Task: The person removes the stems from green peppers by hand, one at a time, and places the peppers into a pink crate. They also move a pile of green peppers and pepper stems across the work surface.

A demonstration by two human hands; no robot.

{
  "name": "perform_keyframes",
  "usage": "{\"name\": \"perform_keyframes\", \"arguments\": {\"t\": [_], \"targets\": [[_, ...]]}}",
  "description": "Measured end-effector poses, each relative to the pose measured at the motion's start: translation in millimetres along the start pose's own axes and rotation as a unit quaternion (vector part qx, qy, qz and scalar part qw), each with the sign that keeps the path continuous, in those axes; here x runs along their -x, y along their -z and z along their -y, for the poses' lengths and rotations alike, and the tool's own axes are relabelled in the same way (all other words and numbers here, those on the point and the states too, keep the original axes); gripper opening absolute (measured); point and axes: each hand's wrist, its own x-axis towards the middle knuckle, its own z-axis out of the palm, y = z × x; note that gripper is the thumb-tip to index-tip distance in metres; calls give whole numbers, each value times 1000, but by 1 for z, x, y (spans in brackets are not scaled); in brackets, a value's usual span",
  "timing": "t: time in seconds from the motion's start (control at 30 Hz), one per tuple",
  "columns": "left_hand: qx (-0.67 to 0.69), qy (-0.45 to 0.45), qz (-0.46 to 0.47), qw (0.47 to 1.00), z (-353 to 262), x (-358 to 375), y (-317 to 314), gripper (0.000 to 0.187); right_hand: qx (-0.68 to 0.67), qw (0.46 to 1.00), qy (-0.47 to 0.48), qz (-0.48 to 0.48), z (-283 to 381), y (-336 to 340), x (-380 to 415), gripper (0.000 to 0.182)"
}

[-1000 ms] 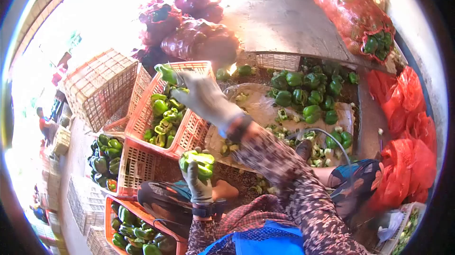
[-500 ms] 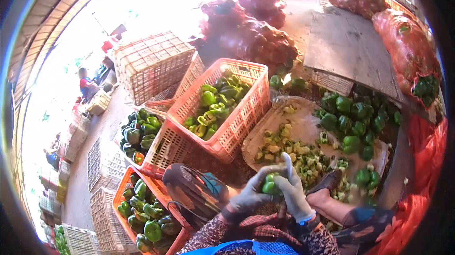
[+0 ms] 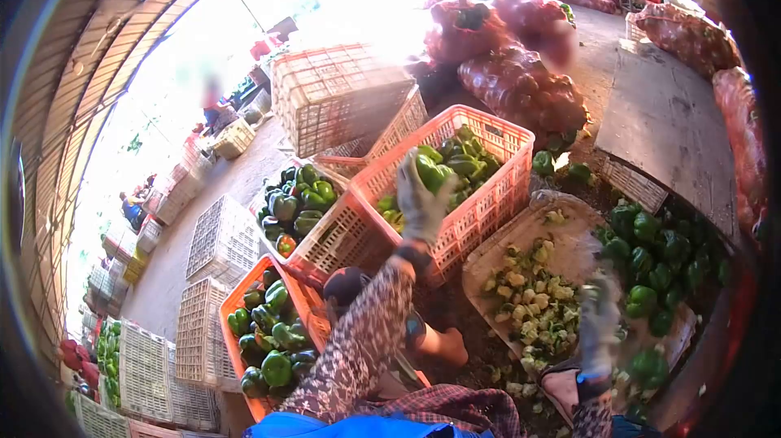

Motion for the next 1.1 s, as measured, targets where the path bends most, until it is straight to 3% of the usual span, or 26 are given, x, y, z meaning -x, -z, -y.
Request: {"name": "perform_keyframes", "arguments": {"t": [0.03,0.07,0.1,0.2,0.23,0.27,0.3,0.37,0.43,0.47,0.53,0.57,0.6,0.67,0.77,0.83,0.9,0.93,0.97,1.0,1.03,1.07,1.1], "targets": [[-181,-52,-13,982,30,1,-12,65,138,975,-132,111,11,7,-4,60],[-156,-23,144,977,65,5,-16,49,55,988,-56,131,-61,9,-1,65],[-155,-5,265,952,94,20,-27,49,212,961,-38,176,5,19,-2,69],[-136,28,411,901,123,86,-36,49,212,976,-40,33,-44,73,2,61],[-128,33,427,894,135,95,-40,50,274,954,-123,-27,-52,107,6,47],[-127,46,435,890,148,98,-43,50,234,947,-181,-124,-102,150,6,33],[-129,61,437,888,160,98,-49,50,285,884,-263,-261,-97,181,10,30],[-147,94,438,882,173,100,-51,51,436,793,-245,-348,-129,260,24,35],[-201,38,393,896,165,110,-56,46,419,778,-348,-312,-169,307,45,44],[-168,92,432,881,153,104,-58,50,399,779,-418,-242,-146,301,48,50],[-114,186,477,851,109,89,-46,52,415,792,-409,-180,-223,308,80,58],[-129,190,484,844,117,90,-53,43,429,803,-396,-121,-256,305,92,72],[-134,191,485,843,123,94,-57,43,427,804,-397,-117,-254,289,89,72],[-167,143,469,856,133,98,-56,50,473,677,-553,-109,-234,252,64,98],[-205,114,457,858,134,97,-47,53,413,694,-581,-100,-235,269,52,110],[-232,112,455,853,129,97,-49,53,397,727,-541,-147,-249,275,64,104],[-220,140,442,858,113,95,-47,46,189,841,-434,-261,-245,260,63,97],[-195,45,381,903,122,106,-49,49,85,864,-422,-262,-236,249,55,94],[-176,-53,312,932,133,114,-47,52,42,880,-416,-226,-160,226,32,98],[-146,-49,298,942,119,116,-43,54,-7,910,-373,-181,-139,208,20,96],[-116,-47,284,951,58,108,-45,56,-58,933,-329,-134,-124,188,12,94],[-187,44,635,748,-4,106,-49,58,-103,946,-286,-110,-109,159,3,92],[-13,32,569,822,-42,117,-39,56,-150,955,-243,-83,-88,126,-7,91]]}}
